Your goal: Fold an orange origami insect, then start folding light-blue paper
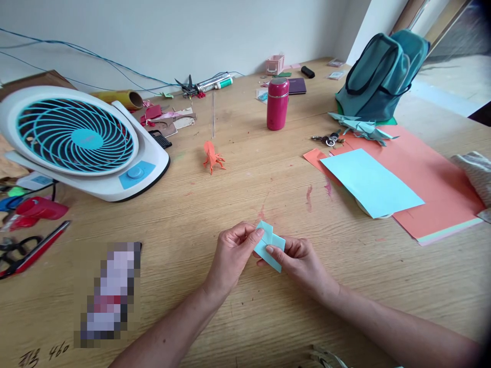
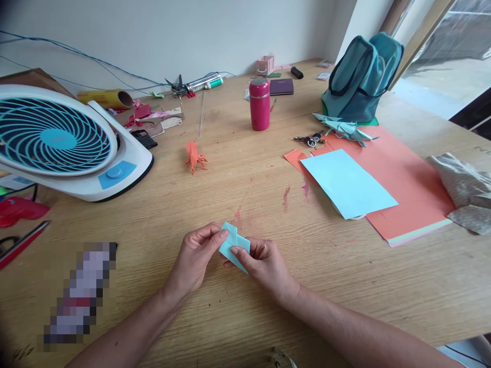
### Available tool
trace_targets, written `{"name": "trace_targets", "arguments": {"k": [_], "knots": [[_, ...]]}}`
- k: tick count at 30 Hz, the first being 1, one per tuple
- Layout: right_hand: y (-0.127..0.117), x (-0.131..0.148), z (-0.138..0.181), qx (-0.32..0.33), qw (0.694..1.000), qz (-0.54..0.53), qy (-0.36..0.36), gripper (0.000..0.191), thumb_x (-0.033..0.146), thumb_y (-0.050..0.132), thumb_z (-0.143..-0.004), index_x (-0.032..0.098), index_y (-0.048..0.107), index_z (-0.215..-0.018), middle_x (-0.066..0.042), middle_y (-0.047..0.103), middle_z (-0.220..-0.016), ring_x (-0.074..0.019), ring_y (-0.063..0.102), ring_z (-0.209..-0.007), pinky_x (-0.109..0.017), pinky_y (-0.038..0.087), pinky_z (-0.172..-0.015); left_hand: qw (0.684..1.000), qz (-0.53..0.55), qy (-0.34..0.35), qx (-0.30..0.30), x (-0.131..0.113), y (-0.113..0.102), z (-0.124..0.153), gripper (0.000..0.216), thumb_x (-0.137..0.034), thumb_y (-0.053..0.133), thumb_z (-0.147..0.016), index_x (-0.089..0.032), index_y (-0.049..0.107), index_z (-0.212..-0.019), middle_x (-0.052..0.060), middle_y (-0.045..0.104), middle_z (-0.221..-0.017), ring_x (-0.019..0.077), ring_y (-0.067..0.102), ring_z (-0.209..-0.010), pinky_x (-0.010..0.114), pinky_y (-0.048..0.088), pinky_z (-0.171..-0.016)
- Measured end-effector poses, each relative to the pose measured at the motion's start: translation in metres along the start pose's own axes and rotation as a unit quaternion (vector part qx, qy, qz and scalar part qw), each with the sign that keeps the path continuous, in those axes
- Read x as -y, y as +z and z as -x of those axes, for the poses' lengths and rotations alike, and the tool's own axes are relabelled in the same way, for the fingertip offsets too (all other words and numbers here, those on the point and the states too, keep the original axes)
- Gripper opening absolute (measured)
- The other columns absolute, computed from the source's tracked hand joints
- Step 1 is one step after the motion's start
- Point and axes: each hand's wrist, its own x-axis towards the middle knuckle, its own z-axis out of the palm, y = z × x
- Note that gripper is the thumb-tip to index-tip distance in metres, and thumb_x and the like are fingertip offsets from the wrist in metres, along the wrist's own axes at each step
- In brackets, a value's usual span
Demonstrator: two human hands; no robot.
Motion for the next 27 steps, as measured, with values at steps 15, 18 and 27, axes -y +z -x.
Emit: {"name": "trace_targets", "arguments": {"k": [15, 18, 27], "knots": [[-0.0016, -0.0016, -0.0019, -0.010, 1.000, 0.005, -0.028, 0.050, 0.064, 0.075, -0.075, 0.016, 0.070, -0.063, 0.001, 0.059, -0.057, -0.0117, 0.047, -0.055, -0.025, 0.038, -0.055, 0.997, -0.042, -0.001, 0.058, -0.0024, -0.0001, 0.0020, 0.024, -0.040, 0.074, -0.083, -0.017, 0.067, -0.086, 0.001, 0.062, -0.076, 0.0138, 0.055, -0.069, 0.024, 0.046, -0.065], [-0.0003, -0.0007, -0.0022, -0.005, 1.000, 0.002, -0.025, 0.051, 0.064, 0.076, -0.074, 0.015, 0.068, -0.062, 0.002, 0.055, -0.058, -0.0101, 0.042, -0.055, -0.024, 0.035, -0.054, 0.996, -0.079, 0.003, 0.043, 0.0015, 0.0002, 0.0029, 0.021, -0.033, 0.076, -0.079, -0.018, 0.064, -0.074, 0.000, 0.059, -0.072, 0.0129, 0.053, -0.067, 0.023, 0.046, -0.065], [0.0006, 0.0058, -0.0021, -0.003, 0.999, -0.031, -0.030, 0.046, 0.061, 0.081, -0.070, 0.016, 0.070, -0.064, 0.002, 0.061, -0.059, -0.0112, 0.048, -0.056, -0.024, 0.041, -0.057, 0.997, -0.057, -0.028, 0.041, -0.0019, -0.0026, 0.0012, 0.022, -0.035, 0.078, -0.077, -0.017, 0.066, -0.071, 0.000, 0.061, -0.069, 0.0128, 0.053, -0.064, 0.022, 0.046, -0.058]]}}
